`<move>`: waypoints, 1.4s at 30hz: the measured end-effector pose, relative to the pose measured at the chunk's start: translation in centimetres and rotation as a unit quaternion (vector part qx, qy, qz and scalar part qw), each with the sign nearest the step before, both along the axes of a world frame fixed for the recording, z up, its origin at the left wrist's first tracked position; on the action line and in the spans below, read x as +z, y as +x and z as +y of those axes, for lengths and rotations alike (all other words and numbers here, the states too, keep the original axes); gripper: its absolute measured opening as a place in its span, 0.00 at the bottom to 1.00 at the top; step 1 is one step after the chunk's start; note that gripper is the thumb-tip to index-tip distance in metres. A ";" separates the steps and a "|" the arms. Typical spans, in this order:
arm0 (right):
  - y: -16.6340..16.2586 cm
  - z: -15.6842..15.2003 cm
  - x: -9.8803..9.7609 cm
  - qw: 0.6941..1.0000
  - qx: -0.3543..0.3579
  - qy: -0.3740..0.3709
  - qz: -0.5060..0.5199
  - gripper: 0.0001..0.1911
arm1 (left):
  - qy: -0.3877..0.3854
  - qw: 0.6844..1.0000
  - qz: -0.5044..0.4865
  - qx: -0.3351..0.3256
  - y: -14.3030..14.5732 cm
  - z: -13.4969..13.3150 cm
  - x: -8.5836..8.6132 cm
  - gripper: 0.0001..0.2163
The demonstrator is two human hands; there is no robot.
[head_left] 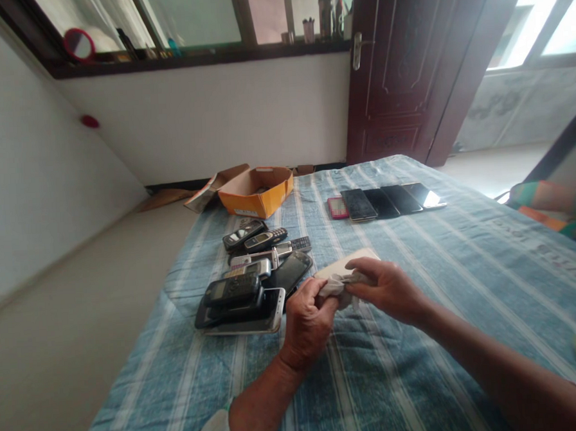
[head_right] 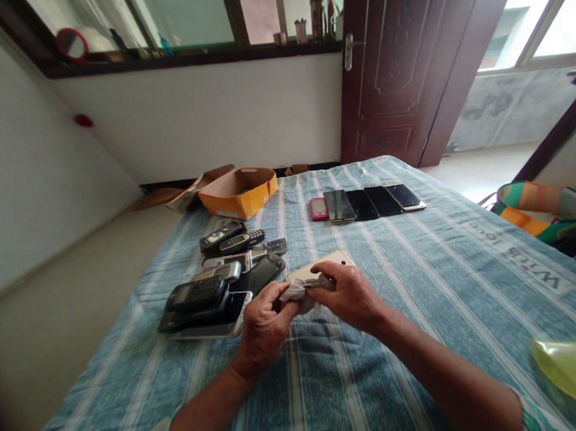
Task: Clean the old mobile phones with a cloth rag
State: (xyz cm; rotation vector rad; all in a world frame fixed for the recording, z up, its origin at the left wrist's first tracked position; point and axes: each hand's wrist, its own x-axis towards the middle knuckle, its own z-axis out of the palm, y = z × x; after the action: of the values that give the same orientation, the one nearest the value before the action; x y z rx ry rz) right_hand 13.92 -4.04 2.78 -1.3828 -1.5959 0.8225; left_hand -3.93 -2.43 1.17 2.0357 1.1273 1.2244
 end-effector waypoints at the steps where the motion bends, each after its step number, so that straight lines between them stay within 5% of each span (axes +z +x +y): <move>1: 0.1 0.0 0.1 1.000 -0.009 -0.003 -0.025 0.13 | 0.000 1.000 0.001 0.006 0.0 0.0 0.0 0.04; 4: 0.1 0.0 0.4 0.990 -0.046 0.000 -0.130 0.05 | 0.002 1.000 0.003 0.017 0.0 0.0 0.0 0.03; 10: -0.1 -0.2 0.3 0.969 -0.084 0.048 -0.227 0.09 | 0.006 1.000 -0.001 0.005 0.2 -0.3 0.1 0.02; 19: -0.8 -0.5 0.8 0.996 0.080 0.019 -0.025 0.10 | -0.016 1.000 -0.019 -0.009 0.0 -0.2 -0.2 0.01; 32: 0.7 0.1 0.9 0.971 0.091 -0.098 0.196 0.11 | -0.208 0.957 -0.129 -0.154 0.2 -0.7 1.1 0.15; 42: 0.9 0.2 0.7 0.939 0.149 -0.113 0.288 0.11 | -0.247 0.952 -0.161 -0.086 0.3 -0.2 0.4 0.13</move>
State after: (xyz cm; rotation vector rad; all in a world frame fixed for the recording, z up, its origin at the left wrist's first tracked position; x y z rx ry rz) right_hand 14.84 -3.87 3.49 -0.9237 -1.2802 1.4772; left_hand -3.67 -2.65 1.59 1.4636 0.9556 1.0127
